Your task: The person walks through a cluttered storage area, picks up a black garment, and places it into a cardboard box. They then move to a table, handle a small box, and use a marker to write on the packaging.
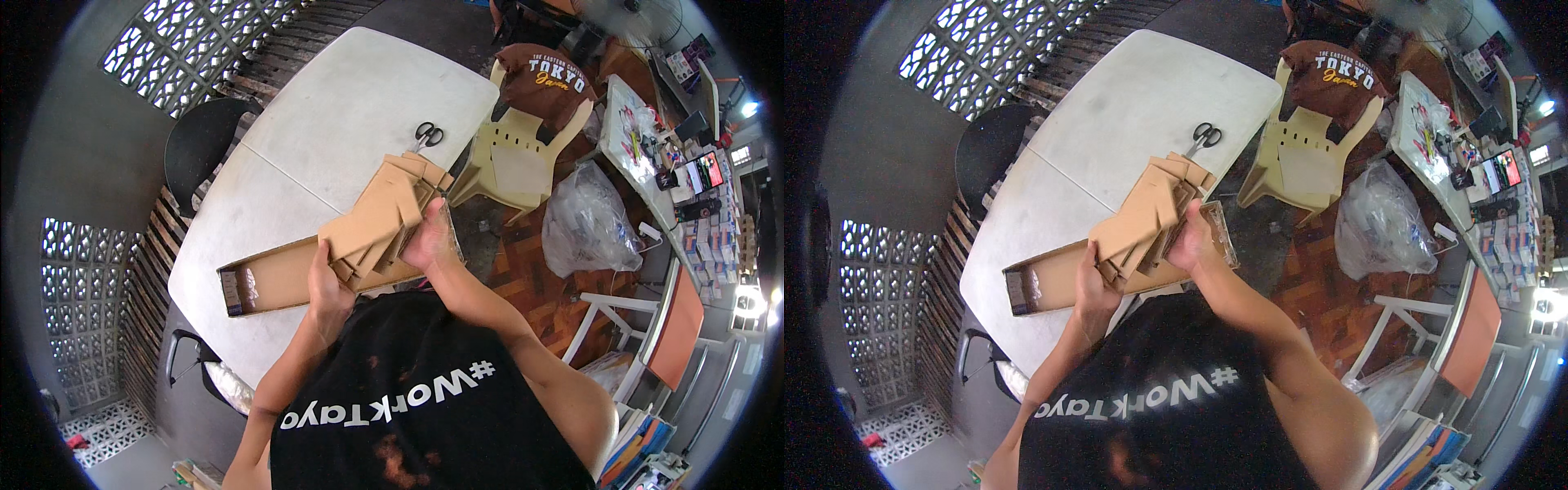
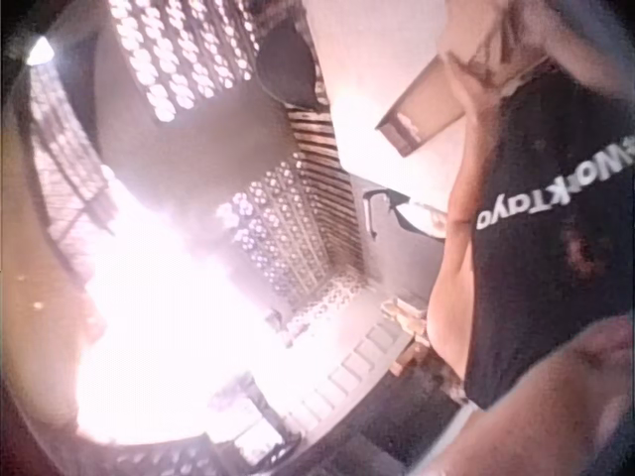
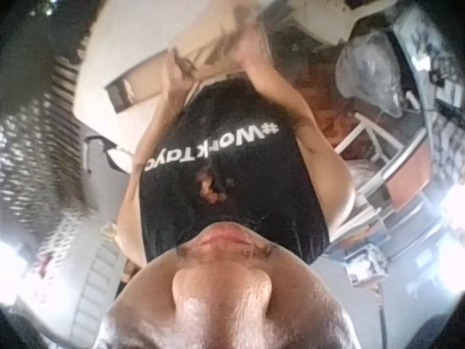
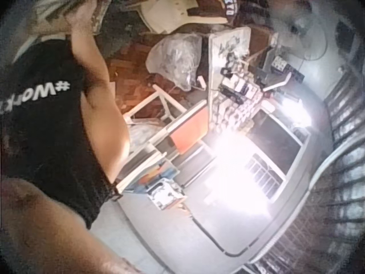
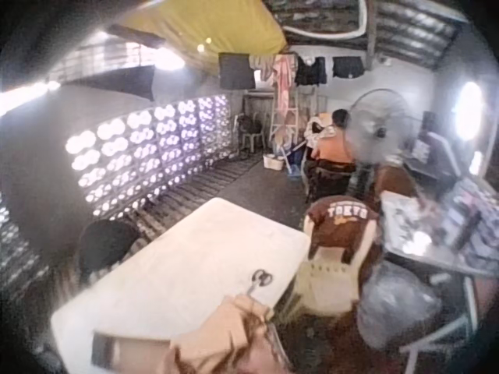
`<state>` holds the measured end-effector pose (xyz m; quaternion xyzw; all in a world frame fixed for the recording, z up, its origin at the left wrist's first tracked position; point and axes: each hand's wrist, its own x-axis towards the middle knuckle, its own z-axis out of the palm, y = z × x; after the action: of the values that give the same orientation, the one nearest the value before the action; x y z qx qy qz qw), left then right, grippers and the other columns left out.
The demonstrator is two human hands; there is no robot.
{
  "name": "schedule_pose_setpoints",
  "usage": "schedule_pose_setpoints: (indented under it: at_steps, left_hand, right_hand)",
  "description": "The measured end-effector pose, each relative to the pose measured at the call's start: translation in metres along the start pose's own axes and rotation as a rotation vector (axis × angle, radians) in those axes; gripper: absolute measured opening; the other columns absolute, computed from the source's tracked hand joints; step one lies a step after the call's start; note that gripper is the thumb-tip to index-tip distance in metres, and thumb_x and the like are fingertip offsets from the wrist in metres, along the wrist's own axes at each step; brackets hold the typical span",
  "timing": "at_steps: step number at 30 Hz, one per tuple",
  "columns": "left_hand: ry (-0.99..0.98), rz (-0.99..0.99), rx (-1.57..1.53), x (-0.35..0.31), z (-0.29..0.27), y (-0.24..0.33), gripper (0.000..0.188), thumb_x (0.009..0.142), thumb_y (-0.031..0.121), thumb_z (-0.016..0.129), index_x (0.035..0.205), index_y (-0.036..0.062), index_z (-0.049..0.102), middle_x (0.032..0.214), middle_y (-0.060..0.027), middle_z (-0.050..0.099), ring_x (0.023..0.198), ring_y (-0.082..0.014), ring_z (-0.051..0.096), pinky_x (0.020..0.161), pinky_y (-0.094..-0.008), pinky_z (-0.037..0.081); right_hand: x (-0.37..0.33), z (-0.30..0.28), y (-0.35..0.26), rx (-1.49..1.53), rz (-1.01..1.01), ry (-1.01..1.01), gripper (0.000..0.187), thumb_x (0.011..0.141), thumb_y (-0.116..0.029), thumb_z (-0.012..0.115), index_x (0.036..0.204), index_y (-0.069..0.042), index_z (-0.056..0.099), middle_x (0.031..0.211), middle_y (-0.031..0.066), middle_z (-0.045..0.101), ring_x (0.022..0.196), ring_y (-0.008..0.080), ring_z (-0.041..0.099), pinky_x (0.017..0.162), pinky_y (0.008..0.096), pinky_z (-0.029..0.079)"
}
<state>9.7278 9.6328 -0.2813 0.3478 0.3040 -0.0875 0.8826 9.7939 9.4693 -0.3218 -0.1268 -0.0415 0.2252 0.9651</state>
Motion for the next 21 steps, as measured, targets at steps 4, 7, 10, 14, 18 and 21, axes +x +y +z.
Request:
schedule_pose_setpoints:
  at_steps: [4,7,10,14,18,21]
  left_hand:
    - [0.025,0.032,0.044,0.006,0.008,0.0,0.047,0.105,0.032,0.028,0.136,-0.0009,0.041,0.135,-0.0133,0.052,0.12,-0.0281,0.055,0.104,-0.0431,0.044]
    - [-0.034,0.085,0.11,0.009,0.0,-0.011,0.041,0.103,0.031,0.039,0.127,0.0006,0.051,0.134,-0.0125,0.052,0.121,-0.0265,0.053,0.103,-0.0406,0.042]
    - [0.111,0.198,0.703,0.003,-0.004,-0.021,0.036,0.098,0.03,0.054,0.115,-0.0017,0.06,0.131,-0.0153,0.051,0.121,-0.026,0.051,0.101,-0.0375,0.041]
    - [-0.094,0.494,1.197,-0.01,-0.013,-0.009,0.037,0.092,0.028,0.064,0.109,-0.0044,0.061,0.128,-0.0198,0.049,0.119,-0.0278,0.049,0.099,-0.0375,0.04]
    - [0.014,0.512,1.162,-0.024,-0.008,0.022,0.047,0.092,0.029,0.064,0.123,-0.0044,0.051,0.128,-0.0224,0.049,0.117,-0.0322,0.051,0.099,-0.0405,0.041]
    - [-0.046,0.554,1.13,-0.014,-0.004,0.032,0.067,0.093,0.032,0.062,0.141,-0.0053,0.034,0.141,-0.0263,0.041,0.127,-0.0376,0.046,0.101,-0.0434,0.041]
  right_hand:
    - [-0.002,-0.004,-0.001,-0.069,-0.026,-0.009,0.095,0.072,-0.064,0.071,0.142,-0.009,0.039,0.137,0.0076,0.052,0.127,0.0275,0.049,0.106,0.0487,0.042]
    - [-0.003,-0.019,-0.001,-0.101,-0.027,-0.004,0.093,0.073,-0.06,0.073,0.142,-0.008,0.039,0.137,0.0091,0.052,0.126,0.0284,0.05,0.105,0.0483,0.043]
    - [-0.007,-0.025,-0.005,-0.13,-0.008,0.109,0.085,0.075,-0.045,0.078,0.141,-0.007,0.04,0.134,0.0114,0.054,0.123,0.0293,0.053,0.105,0.0477,0.043]
    - [-0.008,-0.041,-0.025,-0.018,0.121,0.126,0.075,0.078,-0.029,0.077,0.138,-0.003,0.042,0.13,0.0169,0.055,0.117,0.0334,0.057,0.1,0.05,0.047]
    - [-0.011,-0.012,-0.025,-0.185,0.129,0.15,0.073,0.082,-0.034,0.072,0.139,-0.001,0.039,0.131,0.0196,0.054,0.118,0.0365,0.056,0.098,0.0528,0.047]
    - [-0.015,-0.01,-0.011,-0.093,0.275,0.107,0.074,0.084,-0.038,0.068,0.141,-0.001,0.038,0.133,0.0206,0.052,0.119,0.0375,0.055,0.101,0.0529,0.045]
